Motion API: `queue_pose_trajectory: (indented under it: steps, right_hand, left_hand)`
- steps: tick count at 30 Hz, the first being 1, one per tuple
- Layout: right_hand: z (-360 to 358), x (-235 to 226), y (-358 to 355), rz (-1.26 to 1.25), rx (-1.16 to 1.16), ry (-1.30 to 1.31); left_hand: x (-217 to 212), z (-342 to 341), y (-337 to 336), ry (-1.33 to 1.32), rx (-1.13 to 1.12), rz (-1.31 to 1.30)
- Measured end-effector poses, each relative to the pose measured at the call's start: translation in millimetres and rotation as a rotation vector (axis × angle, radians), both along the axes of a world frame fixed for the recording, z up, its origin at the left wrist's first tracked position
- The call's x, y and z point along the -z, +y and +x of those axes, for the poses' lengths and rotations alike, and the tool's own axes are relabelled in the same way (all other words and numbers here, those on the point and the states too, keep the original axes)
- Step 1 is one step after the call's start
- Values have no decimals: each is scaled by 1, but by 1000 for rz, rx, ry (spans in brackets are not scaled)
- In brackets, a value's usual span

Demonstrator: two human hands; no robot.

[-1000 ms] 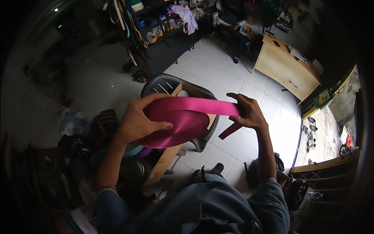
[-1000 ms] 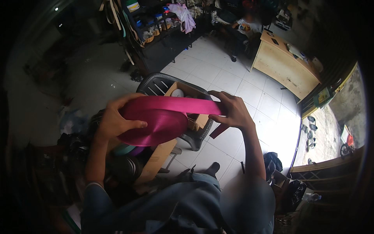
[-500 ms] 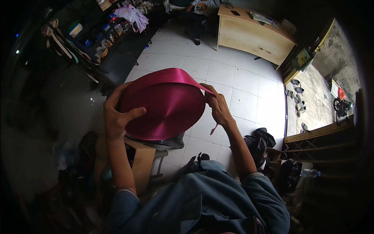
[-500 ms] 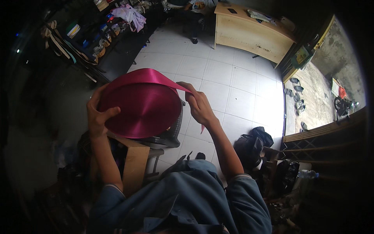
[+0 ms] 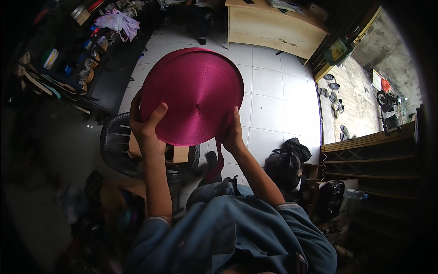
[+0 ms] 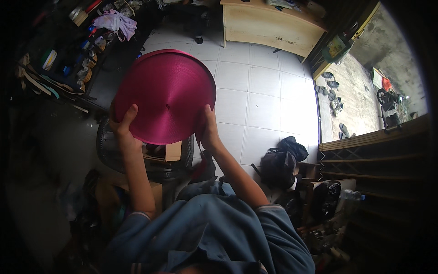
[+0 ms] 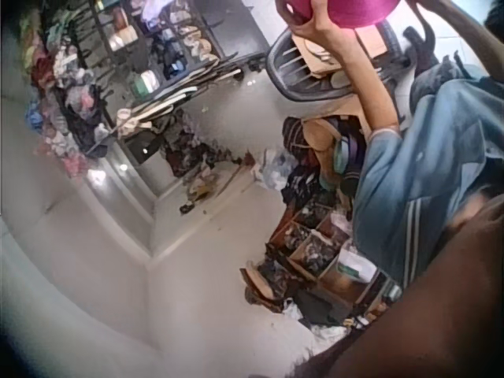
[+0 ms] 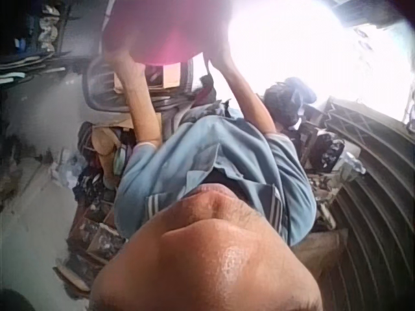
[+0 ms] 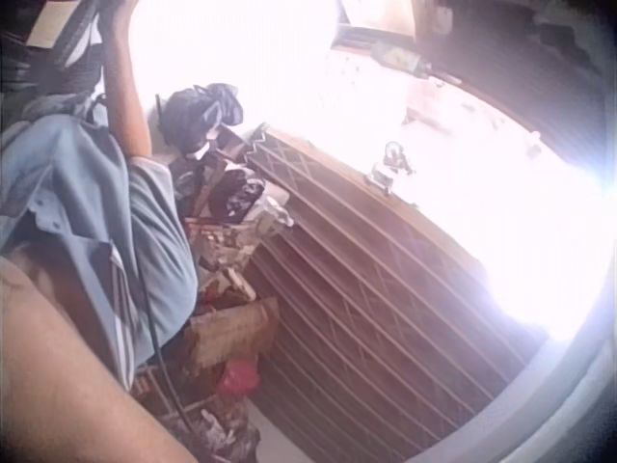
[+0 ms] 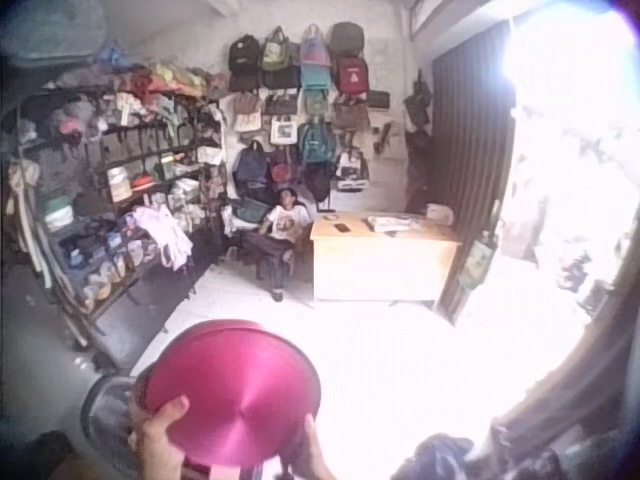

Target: The person organizes large rolls of colored fabric by picking them up from a shelf, inspecting them, and placing them into cardboard boxes or back onto different shelf levels.

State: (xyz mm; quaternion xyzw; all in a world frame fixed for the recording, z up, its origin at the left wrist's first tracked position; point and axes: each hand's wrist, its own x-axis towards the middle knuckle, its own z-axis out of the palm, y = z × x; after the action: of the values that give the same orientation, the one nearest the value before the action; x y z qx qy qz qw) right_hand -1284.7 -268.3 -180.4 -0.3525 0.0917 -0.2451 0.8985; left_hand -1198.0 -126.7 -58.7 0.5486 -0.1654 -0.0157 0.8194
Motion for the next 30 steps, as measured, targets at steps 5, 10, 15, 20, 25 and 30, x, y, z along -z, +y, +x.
queue_pose_trajectory:
  steps: [5,10,15,20,25,30]
  right_hand:
    - [51,-3,-32,72,-15,14]
    - [98,-6,-70,101,80,25]
    - [149,-16,-113,214,198,-34]
    - [202,-13,-160,308,210,-204]
    - [259,-19,-224,339,199,-250]
    - [327,-14,-304,338,90,-304]
  left_hand:
    - [8,45,-40,8,-1,-23]
    - [-4,75,-79,15,41,32]
    - [4,117,-120,-311,113,208]
    - [72,160,-154,-2,569,-130]
    - [113,205,-220,335,659,80]
    - [93,273,-259,240,875,367]
